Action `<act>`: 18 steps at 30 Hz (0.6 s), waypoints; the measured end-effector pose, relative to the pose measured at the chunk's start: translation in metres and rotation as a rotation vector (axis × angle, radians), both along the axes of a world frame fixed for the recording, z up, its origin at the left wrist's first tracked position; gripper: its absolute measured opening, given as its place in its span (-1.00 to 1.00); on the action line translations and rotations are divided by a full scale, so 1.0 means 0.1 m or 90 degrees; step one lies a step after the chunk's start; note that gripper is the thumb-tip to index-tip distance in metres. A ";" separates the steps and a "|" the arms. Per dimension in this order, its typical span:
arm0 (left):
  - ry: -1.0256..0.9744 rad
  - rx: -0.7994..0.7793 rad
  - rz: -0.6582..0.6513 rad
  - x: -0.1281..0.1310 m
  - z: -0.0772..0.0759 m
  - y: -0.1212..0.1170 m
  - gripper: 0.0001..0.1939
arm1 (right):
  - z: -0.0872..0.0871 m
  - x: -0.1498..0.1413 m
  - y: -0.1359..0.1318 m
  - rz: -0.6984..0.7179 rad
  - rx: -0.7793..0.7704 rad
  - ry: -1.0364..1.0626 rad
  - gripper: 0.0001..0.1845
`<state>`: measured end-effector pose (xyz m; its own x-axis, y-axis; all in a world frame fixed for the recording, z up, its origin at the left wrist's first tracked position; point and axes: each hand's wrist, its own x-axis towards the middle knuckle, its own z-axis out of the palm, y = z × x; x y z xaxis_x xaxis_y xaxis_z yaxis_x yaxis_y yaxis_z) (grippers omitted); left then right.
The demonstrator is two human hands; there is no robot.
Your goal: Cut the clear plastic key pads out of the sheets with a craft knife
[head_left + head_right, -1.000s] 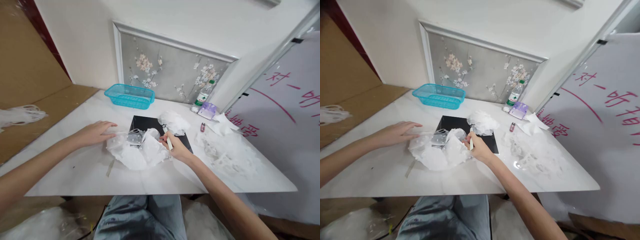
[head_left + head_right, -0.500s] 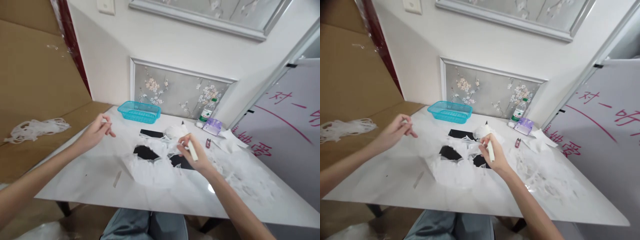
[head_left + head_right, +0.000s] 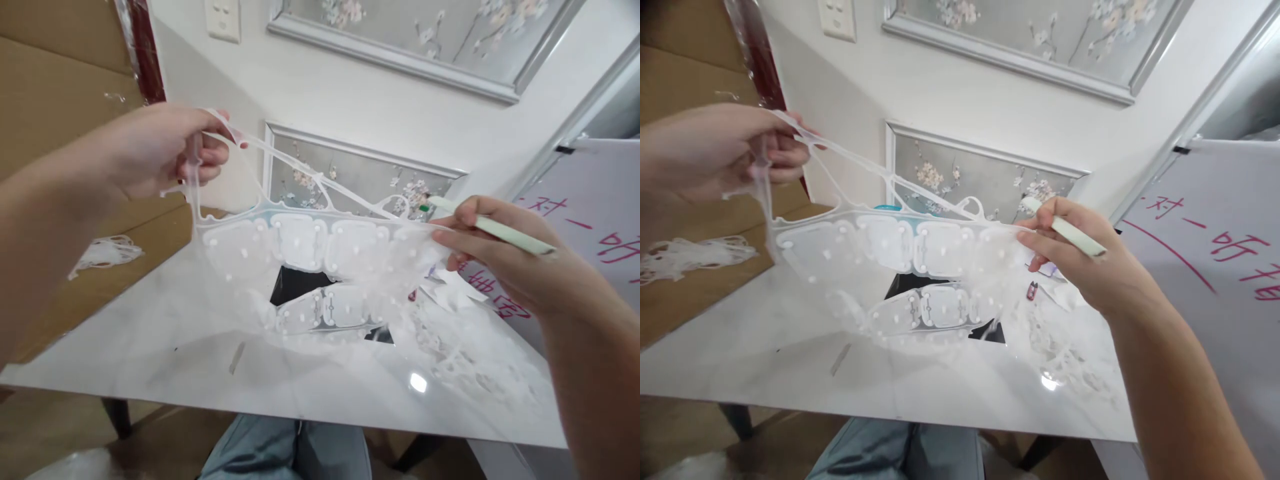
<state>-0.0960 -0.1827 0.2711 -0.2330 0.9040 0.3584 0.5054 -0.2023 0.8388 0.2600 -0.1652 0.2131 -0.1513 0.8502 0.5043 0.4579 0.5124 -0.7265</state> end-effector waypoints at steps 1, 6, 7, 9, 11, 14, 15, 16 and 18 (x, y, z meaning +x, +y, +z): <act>-0.003 -0.014 0.014 -0.02 0.01 0.02 -0.78 | 0.03 -0.01 0.02 0.006 -0.049 -0.028 -0.67; 0.008 0.061 0.030 -0.17 -0.04 -0.07 -0.76 | 0.17 -0.06 -0.04 0.004 -0.156 -0.030 -0.64; 0.001 0.079 0.017 -0.20 -0.06 -0.11 -0.77 | 0.19 -0.07 -0.06 0.004 -0.143 -0.005 -0.65; -0.028 0.108 -0.026 -0.25 -0.08 -0.17 -0.78 | 0.19 -0.10 -0.10 -0.001 -0.094 0.018 -0.65; -0.057 0.109 -0.066 -0.26 -0.09 -0.20 -0.79 | 0.07 -0.21 -0.16 0.039 -0.068 -0.012 -0.66; -0.090 0.055 -0.055 -0.17 -0.14 -0.21 -0.76 | -0.41 -0.51 -0.31 0.203 -0.117 -0.110 -0.69; -0.106 0.037 -0.031 -0.13 -0.17 -0.21 -0.74 | -0.65 -0.66 -0.39 0.240 -0.150 -0.149 -0.64; -0.126 0.023 -0.005 -0.09 -0.19 -0.22 -0.71 | -0.91 -0.81 -0.47 0.260 -0.177 -0.175 -0.52; -0.163 0.018 0.040 -0.04 -0.25 -0.23 -0.68 | -1.45 -1.13 -0.64 0.326 -0.238 -0.174 -0.32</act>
